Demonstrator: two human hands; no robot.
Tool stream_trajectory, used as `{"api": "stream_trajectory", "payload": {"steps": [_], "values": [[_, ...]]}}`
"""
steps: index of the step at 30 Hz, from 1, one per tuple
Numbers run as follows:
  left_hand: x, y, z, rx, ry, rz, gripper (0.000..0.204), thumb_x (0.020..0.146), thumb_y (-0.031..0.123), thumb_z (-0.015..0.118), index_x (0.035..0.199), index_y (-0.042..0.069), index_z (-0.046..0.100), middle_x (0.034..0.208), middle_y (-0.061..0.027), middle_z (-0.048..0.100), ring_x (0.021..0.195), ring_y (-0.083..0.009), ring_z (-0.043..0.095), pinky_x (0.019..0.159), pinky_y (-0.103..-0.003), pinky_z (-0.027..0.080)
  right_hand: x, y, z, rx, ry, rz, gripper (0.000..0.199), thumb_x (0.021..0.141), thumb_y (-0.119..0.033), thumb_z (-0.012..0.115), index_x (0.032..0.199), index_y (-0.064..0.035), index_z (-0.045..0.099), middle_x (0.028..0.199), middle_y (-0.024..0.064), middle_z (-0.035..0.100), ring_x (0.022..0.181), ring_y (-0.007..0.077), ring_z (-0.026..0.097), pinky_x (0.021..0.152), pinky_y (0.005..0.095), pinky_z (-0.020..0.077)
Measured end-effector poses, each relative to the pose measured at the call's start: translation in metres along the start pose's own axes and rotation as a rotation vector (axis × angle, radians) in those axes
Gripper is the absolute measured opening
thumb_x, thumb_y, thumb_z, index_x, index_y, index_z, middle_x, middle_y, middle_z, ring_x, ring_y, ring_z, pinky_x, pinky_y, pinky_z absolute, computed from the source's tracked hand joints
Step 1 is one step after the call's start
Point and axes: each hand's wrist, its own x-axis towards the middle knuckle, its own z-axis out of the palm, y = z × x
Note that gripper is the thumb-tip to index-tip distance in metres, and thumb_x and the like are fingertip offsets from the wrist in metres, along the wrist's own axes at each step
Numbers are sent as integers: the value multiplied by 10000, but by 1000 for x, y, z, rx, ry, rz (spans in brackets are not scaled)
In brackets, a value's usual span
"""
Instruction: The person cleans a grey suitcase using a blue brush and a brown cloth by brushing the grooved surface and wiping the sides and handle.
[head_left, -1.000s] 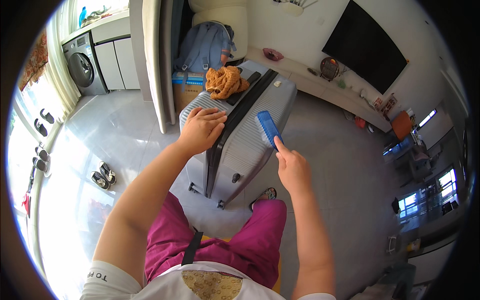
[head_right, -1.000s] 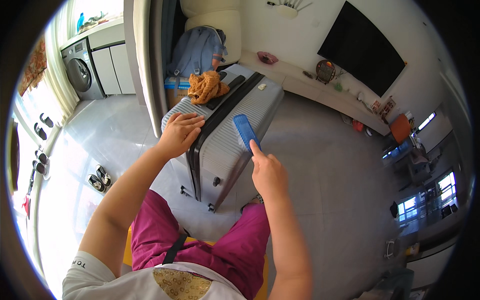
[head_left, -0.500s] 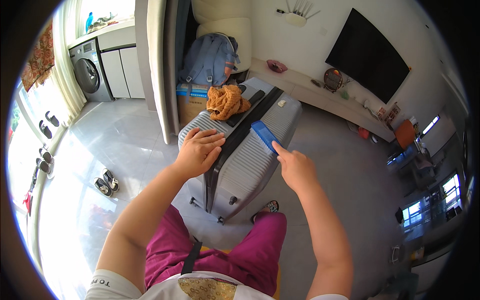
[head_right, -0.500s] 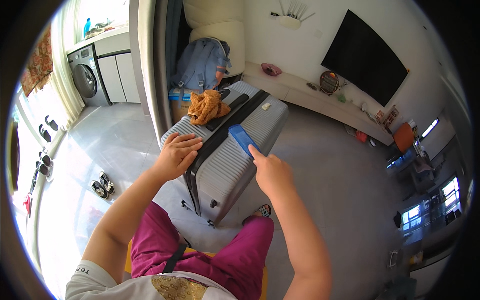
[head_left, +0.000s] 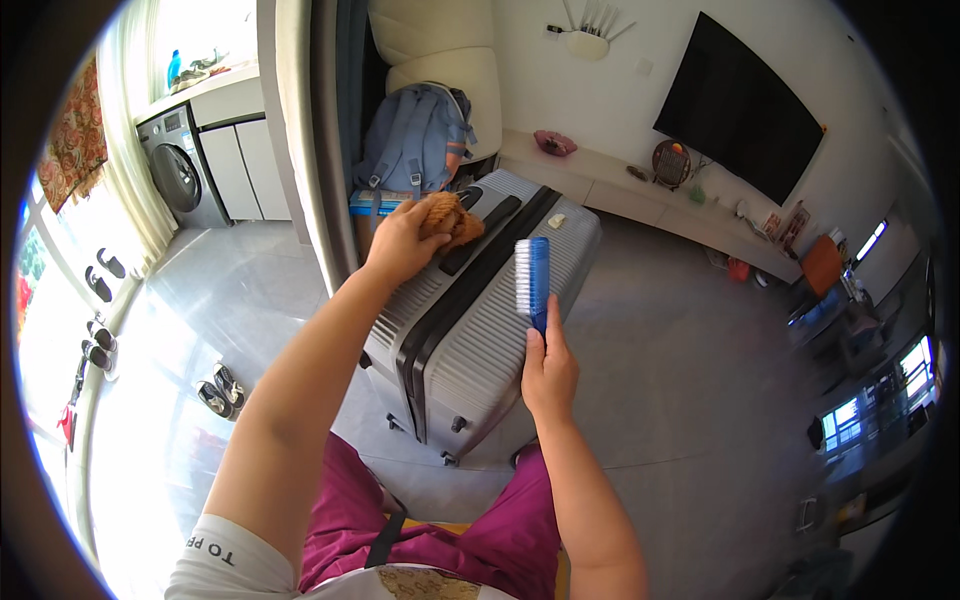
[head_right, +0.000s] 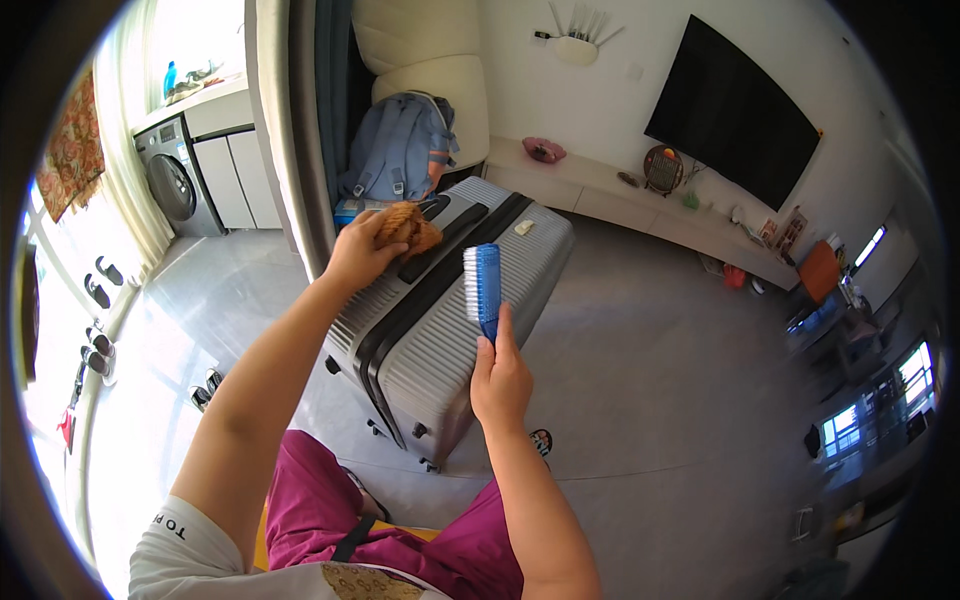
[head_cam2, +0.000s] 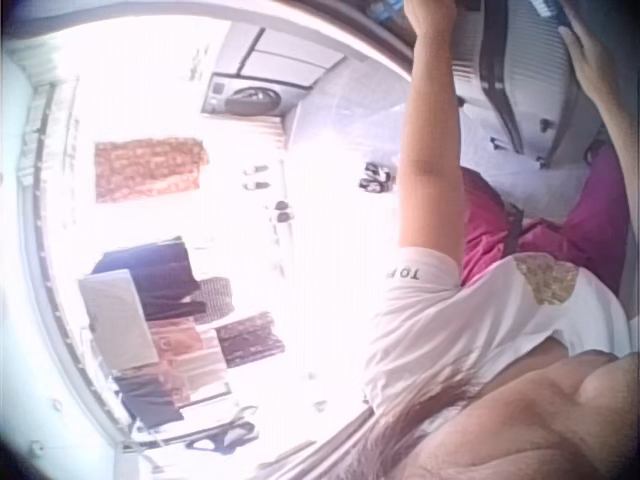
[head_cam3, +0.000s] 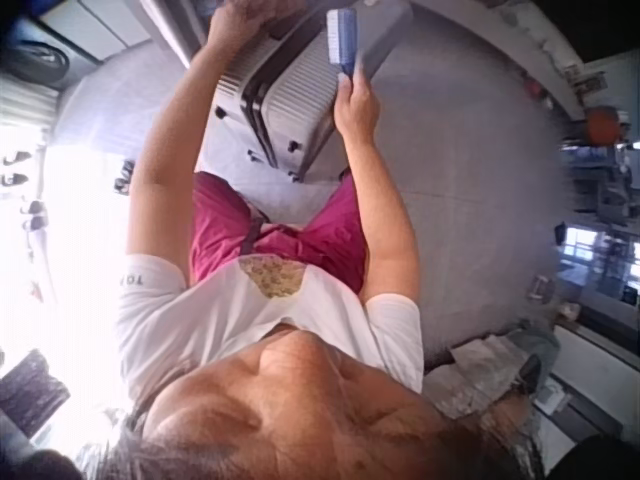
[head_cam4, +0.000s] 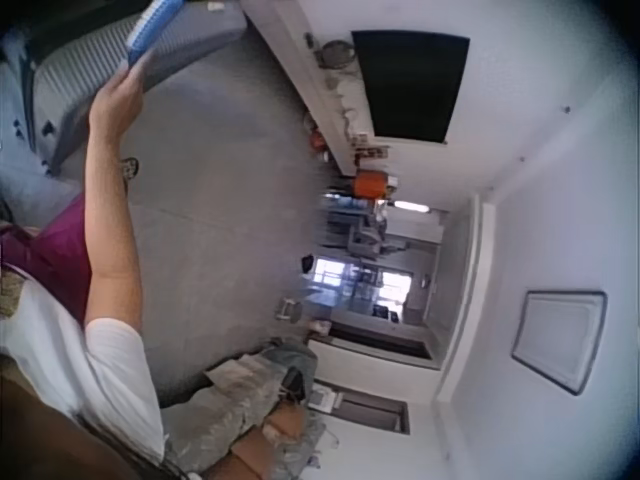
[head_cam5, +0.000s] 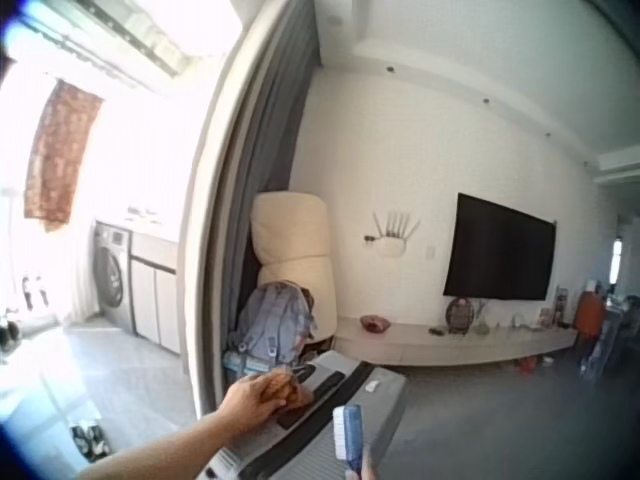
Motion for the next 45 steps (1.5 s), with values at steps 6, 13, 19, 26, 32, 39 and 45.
{"api": "stream_trajectory", "payload": {"steps": [6,13,19,26,32,39,45], "values": [[-73,67,1,61,-19,395,588,686,314,824,1176,57,624,1306,-159,533,1254,-415,451,1041,-474,388,15,35,-1,267,18,82,506,994,-232,500,1426,17,411,1286,244,592,1166,358,595,975,372,454],[-87,91,39,44,-107,654,338,666,185,746,970,93,633,1170,-81,651,1110,-360,553,945,-456,429,18,9,-6,834,-39,481,536,1035,-241,457,1483,18,317,1296,119,606,1170,163,557,981,282,428],[-125,120,24,-259,-177,757,312,644,34,713,945,79,642,1103,-108,683,947,-346,634,843,-396,511,12,32,0,1127,-22,388,546,1038,-266,477,1482,10,321,1326,105,584,1076,109,570,849,206,475],[-116,115,-23,-1034,-338,-56,424,892,255,687,1218,40,521,1140,-74,615,1018,-198,605,851,-368,507,5,-12,-40,1096,-223,280,705,870,-312,709,1410,16,395,1338,108,564,1036,132,596,847,242,499],[-92,103,-31,-1569,-692,162,771,960,601,459,1527,122,250,1545,-120,310,1368,-303,372,1072,-456,352,46,-68,-41,916,-307,296,624,692,-53,850,1218,21,522,1197,101,633,1049,185,636,913,313,517],[-91,8,-11,602,-194,69,557,876,405,607,1381,185,523,1499,-119,403,1391,-359,335,1086,-643,264,43,-61,-20,-170,-372,-204,836,634,-564,824,1246,-60,558,1116,171,621,907,344,684,839,440,538],[-93,-6,-7,486,-155,83,423,946,376,490,1327,210,569,1480,-96,431,1348,-372,390,1070,-610,305,16,-66,-25,-283,-359,-177,535,727,-406,795,1169,-140,651,1002,100,595,865,319,656,733,432,541]]}}
